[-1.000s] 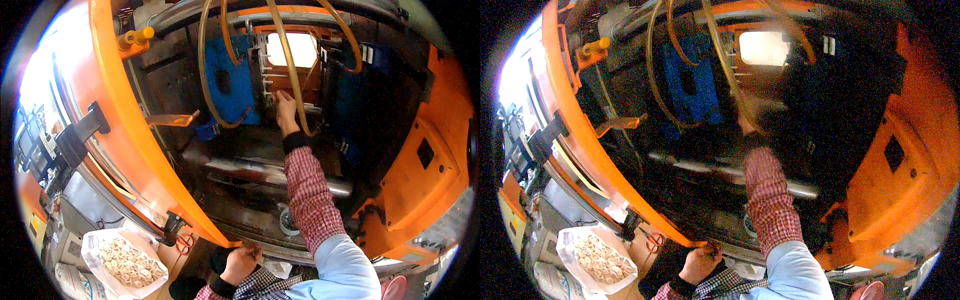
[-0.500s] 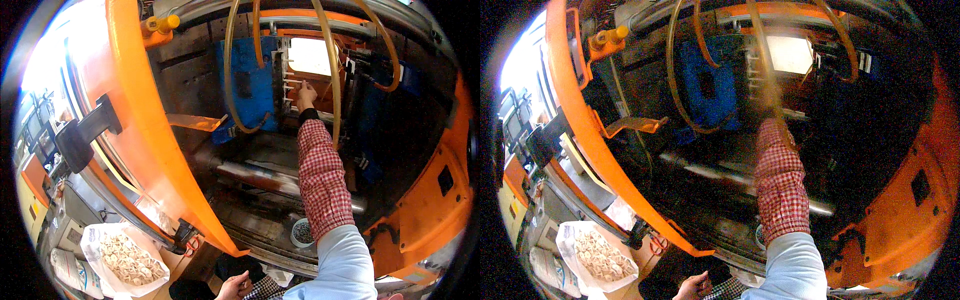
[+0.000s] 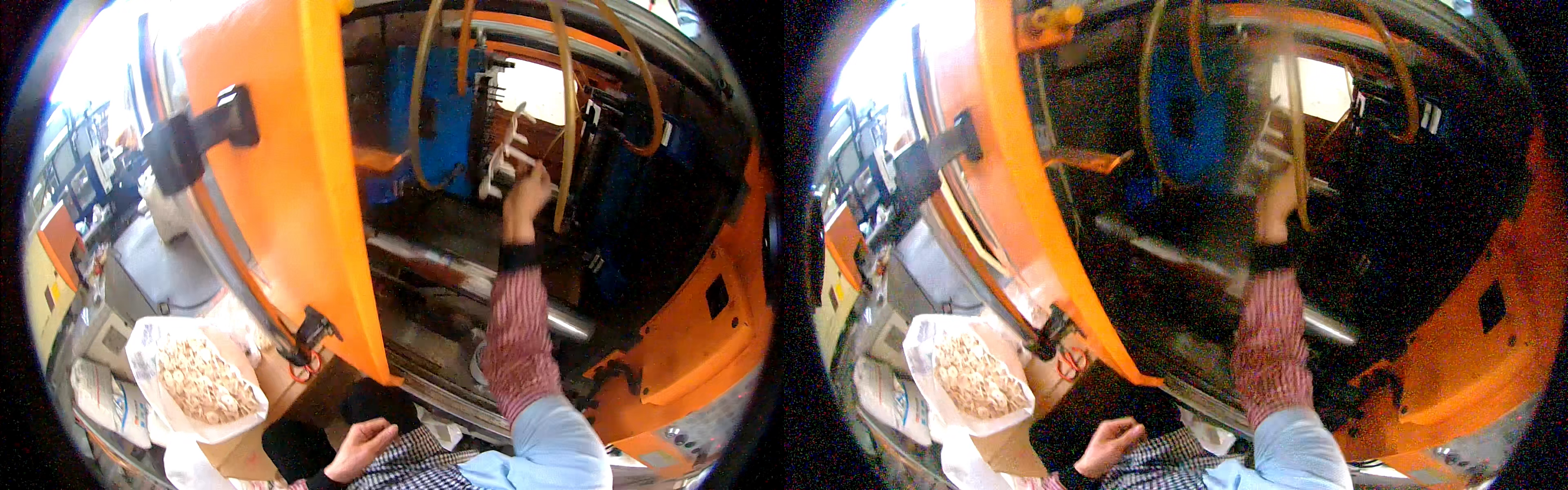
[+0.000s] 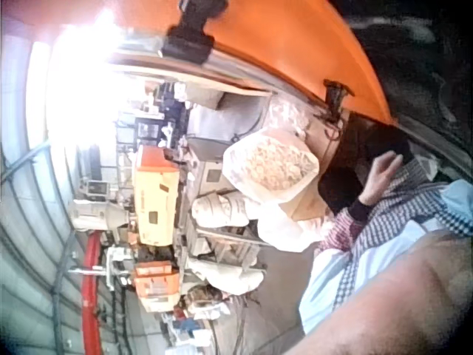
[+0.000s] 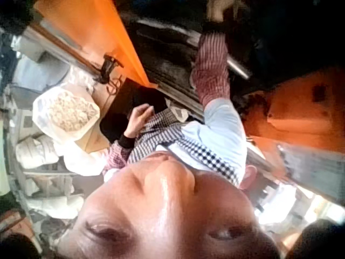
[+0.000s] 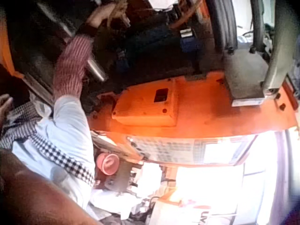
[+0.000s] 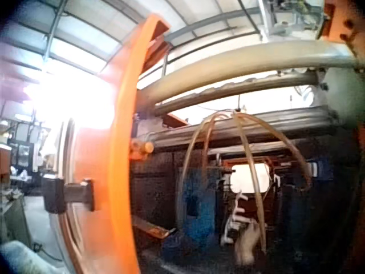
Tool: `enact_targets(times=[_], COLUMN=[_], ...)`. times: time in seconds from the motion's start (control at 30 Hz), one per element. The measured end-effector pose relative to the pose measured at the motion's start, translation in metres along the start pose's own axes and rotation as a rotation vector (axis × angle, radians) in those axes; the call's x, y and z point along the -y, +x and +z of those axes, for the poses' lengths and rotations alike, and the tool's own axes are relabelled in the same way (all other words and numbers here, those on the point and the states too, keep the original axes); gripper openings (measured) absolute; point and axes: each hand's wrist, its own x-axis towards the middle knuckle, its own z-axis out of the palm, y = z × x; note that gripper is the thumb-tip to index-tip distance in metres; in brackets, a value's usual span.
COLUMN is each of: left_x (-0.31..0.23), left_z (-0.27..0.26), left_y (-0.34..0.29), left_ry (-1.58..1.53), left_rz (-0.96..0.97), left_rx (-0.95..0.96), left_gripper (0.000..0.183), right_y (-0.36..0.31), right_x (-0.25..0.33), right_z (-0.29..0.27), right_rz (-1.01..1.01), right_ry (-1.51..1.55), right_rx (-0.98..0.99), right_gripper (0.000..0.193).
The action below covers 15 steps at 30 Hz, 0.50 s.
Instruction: The person sits on the floor in a factory setting and repeatedly picks up small white plastic components from a bag. They insert these components into a mechanism inside an orange industrial machine, then remove them and place them into a cardboard box.
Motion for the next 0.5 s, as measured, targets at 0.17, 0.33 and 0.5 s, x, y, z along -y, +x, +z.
enact_targets(times=[0.17,0.33,0.5], left_x=[-0.033,-0.015,0.042], left_z=[-0.006,-0.017,-0.028], left_y=[-0.015,-0.039,-0.063], left_ry=[0.120,0.343,0.233], left_rz=[0.534,0.660,0.771], left_rx=[-0.192,-0.110,-0.257], left_gripper=[0.022,0.026,0.023], right_y=[-0.221,-0.333,-0.376], right_x=[0.107,0.107,0.118], right_z=[-0.120,-0.206,-0.174], right_rz=[0.562,0.031,0.353], right_ry=[0.282,-0.466,-0.168], right_rx=[0.322,1.167,1.411], right_gripper=[0.029,0.051,0.036])
